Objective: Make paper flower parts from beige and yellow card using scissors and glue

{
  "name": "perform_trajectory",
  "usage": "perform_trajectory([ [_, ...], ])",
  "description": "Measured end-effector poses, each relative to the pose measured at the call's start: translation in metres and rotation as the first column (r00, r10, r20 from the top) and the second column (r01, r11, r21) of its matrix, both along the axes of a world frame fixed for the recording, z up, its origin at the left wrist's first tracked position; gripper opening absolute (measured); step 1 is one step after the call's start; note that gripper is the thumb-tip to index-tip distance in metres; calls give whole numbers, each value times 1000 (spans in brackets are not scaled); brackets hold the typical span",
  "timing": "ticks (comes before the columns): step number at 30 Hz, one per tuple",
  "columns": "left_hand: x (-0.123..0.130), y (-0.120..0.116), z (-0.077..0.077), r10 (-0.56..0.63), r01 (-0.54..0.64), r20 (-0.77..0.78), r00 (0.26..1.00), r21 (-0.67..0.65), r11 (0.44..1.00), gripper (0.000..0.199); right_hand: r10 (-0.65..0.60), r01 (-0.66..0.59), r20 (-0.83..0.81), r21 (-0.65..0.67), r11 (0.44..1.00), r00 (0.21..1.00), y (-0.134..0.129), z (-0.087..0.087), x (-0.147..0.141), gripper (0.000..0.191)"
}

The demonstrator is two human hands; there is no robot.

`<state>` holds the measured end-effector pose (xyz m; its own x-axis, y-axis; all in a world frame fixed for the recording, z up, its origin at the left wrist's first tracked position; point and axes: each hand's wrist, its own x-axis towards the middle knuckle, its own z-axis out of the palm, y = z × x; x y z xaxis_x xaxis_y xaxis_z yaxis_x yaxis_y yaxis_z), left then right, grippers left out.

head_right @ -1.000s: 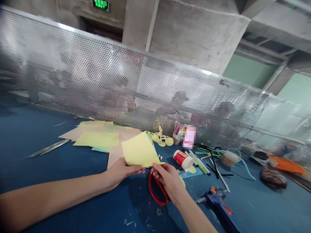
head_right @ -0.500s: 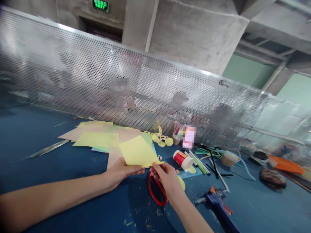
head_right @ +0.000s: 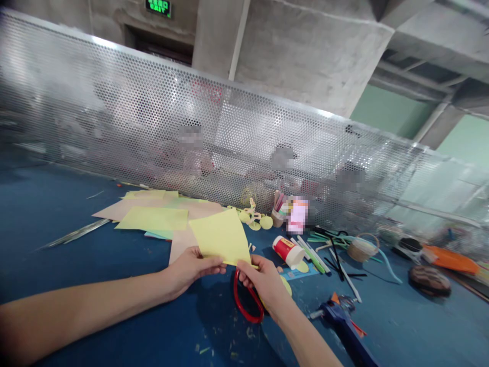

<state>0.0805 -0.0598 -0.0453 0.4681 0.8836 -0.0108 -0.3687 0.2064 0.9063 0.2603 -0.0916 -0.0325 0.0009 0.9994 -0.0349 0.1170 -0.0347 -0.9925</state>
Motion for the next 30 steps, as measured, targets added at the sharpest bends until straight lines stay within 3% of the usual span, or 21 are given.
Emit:
perform_trajectory([
  [5,-1,3,-2,64,-62,50,997,-32,998,29,21,-21,3,18,1000,1000,-1,-4,-3,35],
  [19,-1,5,-5,49,-48,61,997,-32,998,28,-6,9,41,-69,998,999,-5,-1,-6,43],
  [25,0,8,-10,107,-107,38,994,-3,994,28,118,-123,-87,-57,991,989,-5,2,-7,34],
  [30,0,8,-11,144,-144,1,990,0,990,29,75,-75,-3,-54,996,997,-3,-2,-8,33],
])
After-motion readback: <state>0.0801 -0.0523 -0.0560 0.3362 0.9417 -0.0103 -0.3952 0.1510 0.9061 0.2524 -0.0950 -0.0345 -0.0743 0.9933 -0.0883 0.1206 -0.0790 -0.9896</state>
